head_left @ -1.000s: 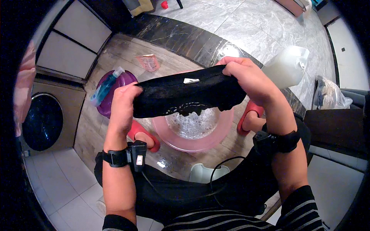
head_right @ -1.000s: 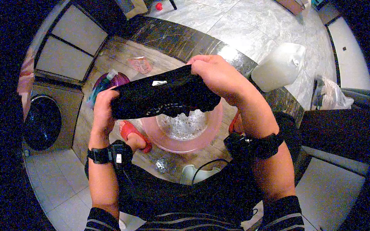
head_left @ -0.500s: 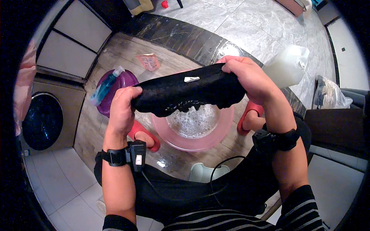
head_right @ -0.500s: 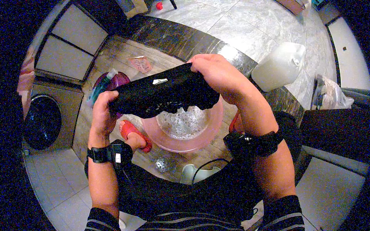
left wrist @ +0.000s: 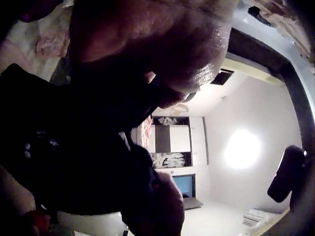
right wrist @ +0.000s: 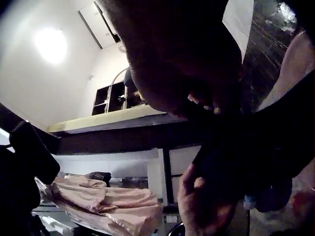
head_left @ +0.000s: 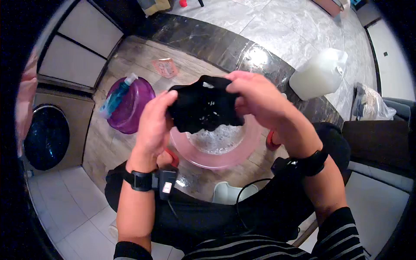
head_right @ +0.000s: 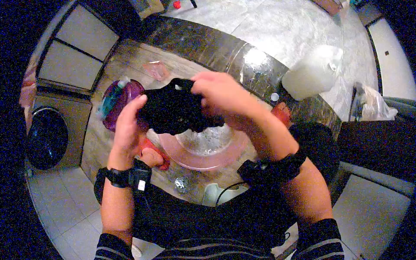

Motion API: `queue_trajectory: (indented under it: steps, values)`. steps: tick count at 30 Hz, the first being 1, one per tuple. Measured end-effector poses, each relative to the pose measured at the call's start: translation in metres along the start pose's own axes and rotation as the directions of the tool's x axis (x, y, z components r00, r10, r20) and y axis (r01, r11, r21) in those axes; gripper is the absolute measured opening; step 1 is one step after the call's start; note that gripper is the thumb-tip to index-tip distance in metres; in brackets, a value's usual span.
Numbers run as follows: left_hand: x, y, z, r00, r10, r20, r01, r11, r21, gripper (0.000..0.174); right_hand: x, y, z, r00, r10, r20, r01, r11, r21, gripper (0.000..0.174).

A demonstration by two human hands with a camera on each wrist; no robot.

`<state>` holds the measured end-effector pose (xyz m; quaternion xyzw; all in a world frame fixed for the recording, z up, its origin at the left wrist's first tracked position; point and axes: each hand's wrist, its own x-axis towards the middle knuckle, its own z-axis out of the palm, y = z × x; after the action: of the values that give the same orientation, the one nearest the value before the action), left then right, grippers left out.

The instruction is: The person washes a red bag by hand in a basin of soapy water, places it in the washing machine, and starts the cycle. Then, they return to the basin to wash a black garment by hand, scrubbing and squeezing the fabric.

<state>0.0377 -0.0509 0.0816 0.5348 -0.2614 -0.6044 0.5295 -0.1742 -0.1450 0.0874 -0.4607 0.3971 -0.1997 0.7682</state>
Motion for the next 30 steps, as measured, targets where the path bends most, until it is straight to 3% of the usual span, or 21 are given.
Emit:
queue_trajectory:
  steps: [1, 3, 8, 11, 13, 16, 19, 20, 23, 24, 27, 30]
  values:
    - [0.0, -0.004, 0.006, 0.998, -0.004, 0.057, 0.004, 1.0, 0.0, 0.033, -0.006, -0.004, 0.009, 0.997, 0.061, 0.054, -0.063, 0.998, 0.02, 0.021]
    - [-0.006, -0.005, 0.024, 0.987, 0.002, 0.158, -0.008, 0.999, 0.037, 0.039, -0.003, 0.007, 0.021, 0.997, 0.048, 0.061, -0.051, 0.998, 0.044, 0.024]
    - [-0.004, -0.012, 0.03, 0.987, 0.092, 0.132, -0.112, 0.982, 0.152, 0.058, -0.004, 0.006, 0.023, 0.979, -0.028, 0.201, 0.026, 1.0, 0.01, 0.033]
    - [-0.004, -0.008, 0.02, 0.988, 0.106, 0.114, -0.135, 0.944, 0.301, 0.056, -0.006, 0.006, 0.031, 0.956, -0.095, 0.278, 0.112, 0.993, -0.048, 0.036]
    - [-0.007, -0.004, 0.024, 0.988, 0.101, 0.112, -0.131, 0.944, 0.303, 0.049, -0.007, 0.008, 0.031, 0.925, -0.2, 0.324, 0.249, 0.962, -0.116, 0.036]
    - [-0.006, -0.006, 0.019, 0.983, 0.112, 0.147, -0.15, 0.948, 0.279, 0.037, -0.008, 0.004, 0.031, 0.915, -0.216, 0.34, 0.282, 0.946, -0.157, 0.037]
    - [-0.003, -0.003, 0.014, 0.982, 0.116, 0.152, -0.153, 0.954, 0.259, 0.029, -0.002, -0.003, 0.021, 0.93, -0.218, 0.295, 0.32, 0.874, -0.365, 0.035]
    - [-0.003, -0.003, 0.014, 0.983, 0.115, 0.145, -0.149, 0.955, 0.255, 0.028, -0.004, -0.008, 0.018, 0.966, -0.143, 0.215, 0.213, 0.913, -0.349, 0.038]
    - [-0.004, 0.0, 0.014, 0.975, 0.13, 0.182, -0.167, 0.965, 0.203, 0.028, 0.0, -0.007, 0.013, 0.939, -0.342, 0.029, 0.332, 0.884, -0.329, 0.046]
    - [-0.005, 0.002, 0.013, 0.976, 0.119, 0.184, -0.153, 0.971, 0.185, 0.027, -0.002, -0.011, 0.014, 0.951, -0.306, 0.035, 0.298, 0.887, -0.354, 0.056]
    - [-0.009, 0.007, 0.012, 0.96, 0.139, 0.244, -0.16, 0.985, 0.066, 0.026, -0.001, -0.001, 0.011, 0.917, -0.322, 0.237, 0.391, 0.844, -0.368, 0.058]
    - [-0.008, 0.007, 0.006, 0.931, 0.153, 0.331, -0.169, 0.985, 0.02, 0.025, 0.016, 0.026, 0.01, 0.836, -0.474, 0.278, 0.549, 0.697, -0.462, 0.042]
